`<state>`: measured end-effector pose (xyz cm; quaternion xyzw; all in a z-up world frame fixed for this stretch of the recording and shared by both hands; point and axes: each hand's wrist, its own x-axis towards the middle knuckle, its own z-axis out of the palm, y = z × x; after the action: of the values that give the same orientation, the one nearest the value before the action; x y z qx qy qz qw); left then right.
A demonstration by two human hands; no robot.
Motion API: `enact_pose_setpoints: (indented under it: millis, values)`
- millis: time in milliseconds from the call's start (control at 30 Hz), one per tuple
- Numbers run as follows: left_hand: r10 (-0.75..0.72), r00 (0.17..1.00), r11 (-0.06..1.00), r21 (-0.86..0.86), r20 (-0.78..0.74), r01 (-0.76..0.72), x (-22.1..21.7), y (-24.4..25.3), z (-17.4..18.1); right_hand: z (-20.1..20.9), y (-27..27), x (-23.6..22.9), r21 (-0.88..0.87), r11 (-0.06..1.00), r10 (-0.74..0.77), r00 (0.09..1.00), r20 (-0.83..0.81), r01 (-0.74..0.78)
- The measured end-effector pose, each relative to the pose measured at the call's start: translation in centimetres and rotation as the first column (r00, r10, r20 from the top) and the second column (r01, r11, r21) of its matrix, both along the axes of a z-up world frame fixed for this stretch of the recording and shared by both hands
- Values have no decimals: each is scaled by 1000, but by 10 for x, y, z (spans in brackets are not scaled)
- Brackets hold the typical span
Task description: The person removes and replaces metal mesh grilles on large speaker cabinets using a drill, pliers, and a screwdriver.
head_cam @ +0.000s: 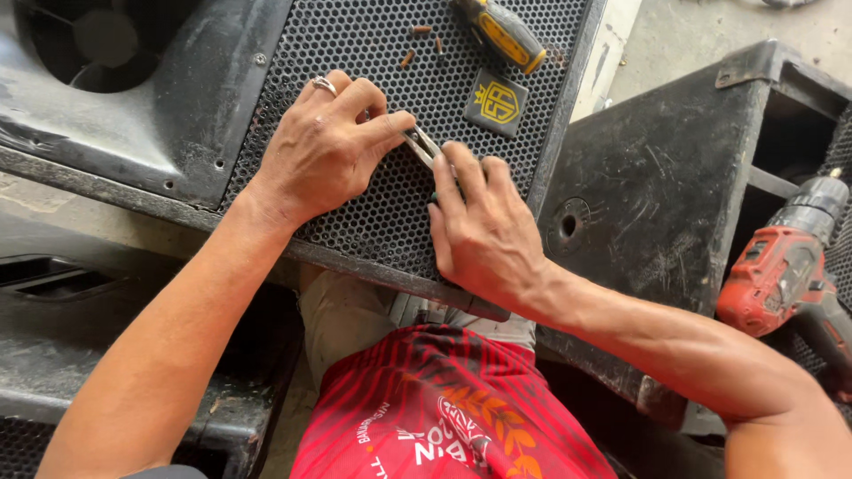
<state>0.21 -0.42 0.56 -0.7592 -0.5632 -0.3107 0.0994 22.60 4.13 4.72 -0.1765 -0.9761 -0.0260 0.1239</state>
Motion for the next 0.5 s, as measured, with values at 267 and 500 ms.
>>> enact_pose_setpoints:
  millis: [267, 500]
  values:
    - [9, 998, 998, 65, -55, -5, 0, -2, -1, 5, -10, 28, 116, 943, -328, 933, 150, 313]
    - [22, 1000, 999, 49, -13, -21, -1, 0, -2, 6, -21, 12, 4, 951, -308, 947, 96, 309]
